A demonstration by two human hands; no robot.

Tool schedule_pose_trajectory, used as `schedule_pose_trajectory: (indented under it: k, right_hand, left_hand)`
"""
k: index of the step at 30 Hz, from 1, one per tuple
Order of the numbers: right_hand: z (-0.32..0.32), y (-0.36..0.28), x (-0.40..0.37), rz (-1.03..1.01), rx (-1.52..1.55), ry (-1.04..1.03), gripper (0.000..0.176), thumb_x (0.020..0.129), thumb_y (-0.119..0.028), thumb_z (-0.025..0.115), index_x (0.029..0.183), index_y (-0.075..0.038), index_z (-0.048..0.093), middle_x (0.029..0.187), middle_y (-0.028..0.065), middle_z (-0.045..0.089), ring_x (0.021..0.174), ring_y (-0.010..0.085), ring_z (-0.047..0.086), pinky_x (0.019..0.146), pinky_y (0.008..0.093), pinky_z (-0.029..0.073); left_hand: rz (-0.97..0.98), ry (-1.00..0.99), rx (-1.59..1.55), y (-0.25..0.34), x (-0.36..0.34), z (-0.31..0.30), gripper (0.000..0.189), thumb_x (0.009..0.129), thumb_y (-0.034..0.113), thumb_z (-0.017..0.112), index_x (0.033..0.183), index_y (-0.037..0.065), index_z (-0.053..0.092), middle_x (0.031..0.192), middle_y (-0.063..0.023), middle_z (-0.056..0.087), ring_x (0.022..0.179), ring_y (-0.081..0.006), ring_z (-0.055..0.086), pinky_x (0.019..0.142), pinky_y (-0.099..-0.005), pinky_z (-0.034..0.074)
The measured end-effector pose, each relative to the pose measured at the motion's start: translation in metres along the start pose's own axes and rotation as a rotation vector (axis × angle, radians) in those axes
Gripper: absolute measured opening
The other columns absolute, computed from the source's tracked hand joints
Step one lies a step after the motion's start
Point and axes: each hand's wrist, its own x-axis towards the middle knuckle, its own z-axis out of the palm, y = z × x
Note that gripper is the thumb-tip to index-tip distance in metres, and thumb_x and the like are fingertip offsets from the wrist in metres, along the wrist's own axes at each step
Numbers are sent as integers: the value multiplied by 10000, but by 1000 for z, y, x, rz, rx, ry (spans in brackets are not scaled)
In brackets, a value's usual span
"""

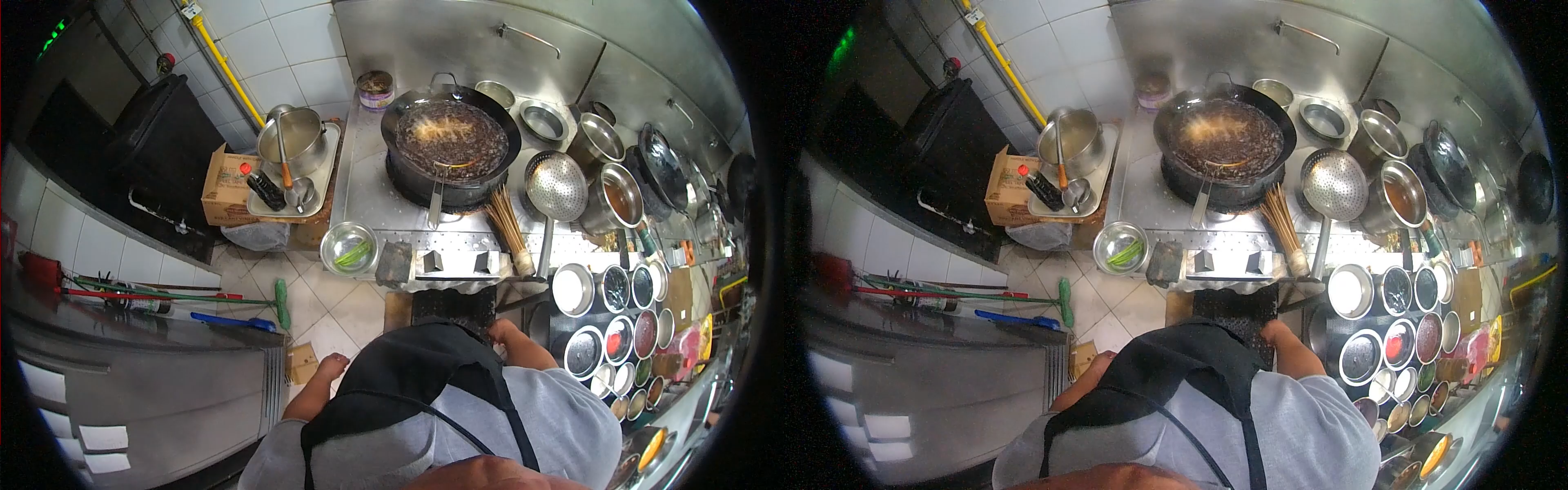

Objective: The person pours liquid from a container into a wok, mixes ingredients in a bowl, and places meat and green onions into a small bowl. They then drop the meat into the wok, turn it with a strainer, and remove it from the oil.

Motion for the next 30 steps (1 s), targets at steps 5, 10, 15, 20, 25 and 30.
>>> schedule_pose_trajectory:
  k: [5, 10, 15, 20, 25, 30]
  right_hand:
    - [12, 10, 5, -158, -197, 113, 198, 765, -181, 531, 835, -93, 693, 785, 74, 678, 689, 187, 665, 597, 310, 530]
    - [-3, 2, -4, 11, 6, 9, 181, 739, -176, 576, 850, -100, 698, 833, 79, 679, 727, 197, 668, 619, 313, 534]
    - [-6, 4, -5, -184, -297, 4, 189, 725, -172, 601, 877, -108, 694, 848, 72, 679, 754, 207, 665, 616, 322, 532]
    - [-11, 4, 13, -181, 30, 143, 201, 752, -203, 610, 916, -113, 681, 777, 84, 667, 714, 236, 647, 590, 336, 509]
    - [-173, -79, -57, -368, 1405, 250, 455, 918, -426, 436, 973, -20, 635, 782, 94, 641, 685, 178, 604, 571, 291, 485]
    - [-290, -135, -69, -508, 2034, 293, 417, 932, -362, 433, 1147, -6, 414, 927, 164, 589, 807, 241, 603, 639, 339, 519]
  left_hand:
    - [-332, -26, -263, 38, -9, -18, 273, 780, 231, 534, 1008, 109, 620, 970, -168, 614, 857, -273, 614, 740, -372, 498]
    - [-143, -64, 34, 47, -14, -26, 240, 791, 214, 505, 971, 123, 636, 932, -147, 616, 867, -282, 600, 754, -363, 494]
    - [-40, -37, 88, 45, -17, -29, 221, 796, 216, 498, 936, 113, 636, 915, -139, 622, 872, -274, 597, 754, -344, 493]
    - [-252, -42, -93, 36, -6, -18, 216, 781, 199, 519, 952, 119, 623, 962, -112, 632, 921, -251, 592, 764, -339, 494]
    - [-35, -59, 192, 62, -26, -39, 237, 736, 143, 573, 965, 112, 620, 995, -107, 635, 906, -278, 600, 765, -369, 506]
    - [20, -13, 217, 44, -28, -23, 257, 722, 124, 594, 977, 117, 628, 986, -114, 630, 937, -287, 589, 782, -383, 501]
